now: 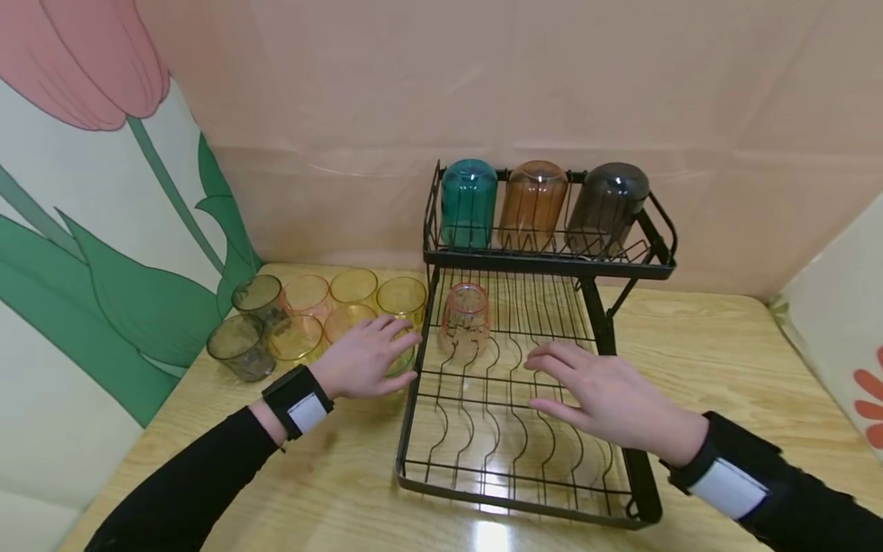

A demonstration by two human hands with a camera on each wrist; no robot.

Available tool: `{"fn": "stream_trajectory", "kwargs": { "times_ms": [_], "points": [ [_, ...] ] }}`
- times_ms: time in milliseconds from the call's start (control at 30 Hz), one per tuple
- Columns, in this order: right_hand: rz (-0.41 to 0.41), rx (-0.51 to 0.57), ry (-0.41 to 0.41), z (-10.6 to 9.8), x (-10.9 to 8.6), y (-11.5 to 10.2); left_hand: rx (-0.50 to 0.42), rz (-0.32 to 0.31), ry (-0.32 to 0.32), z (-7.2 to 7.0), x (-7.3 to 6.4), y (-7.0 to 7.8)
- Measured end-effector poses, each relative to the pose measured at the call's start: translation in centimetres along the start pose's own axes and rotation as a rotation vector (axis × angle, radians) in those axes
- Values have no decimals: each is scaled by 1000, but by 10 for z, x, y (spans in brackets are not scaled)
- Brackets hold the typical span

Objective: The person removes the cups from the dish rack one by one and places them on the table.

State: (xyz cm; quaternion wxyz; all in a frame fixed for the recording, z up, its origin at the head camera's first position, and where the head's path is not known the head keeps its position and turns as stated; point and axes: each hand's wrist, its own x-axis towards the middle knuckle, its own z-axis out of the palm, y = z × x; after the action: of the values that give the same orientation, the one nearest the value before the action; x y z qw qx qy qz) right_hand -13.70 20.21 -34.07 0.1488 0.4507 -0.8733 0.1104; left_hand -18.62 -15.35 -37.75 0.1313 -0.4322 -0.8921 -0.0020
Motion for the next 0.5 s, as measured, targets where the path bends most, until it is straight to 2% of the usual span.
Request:
{"fn": "stream_trajectory", "kwargs": {
  "times_ms": [200,500],
  "points": [
    [-10,-8,-5,0,1,-1,8,-31,-16,8,4,-4],
    [-7,-7,-11,-2,1,-3,14,-62,-39,12,7,-5]
  ]
}}
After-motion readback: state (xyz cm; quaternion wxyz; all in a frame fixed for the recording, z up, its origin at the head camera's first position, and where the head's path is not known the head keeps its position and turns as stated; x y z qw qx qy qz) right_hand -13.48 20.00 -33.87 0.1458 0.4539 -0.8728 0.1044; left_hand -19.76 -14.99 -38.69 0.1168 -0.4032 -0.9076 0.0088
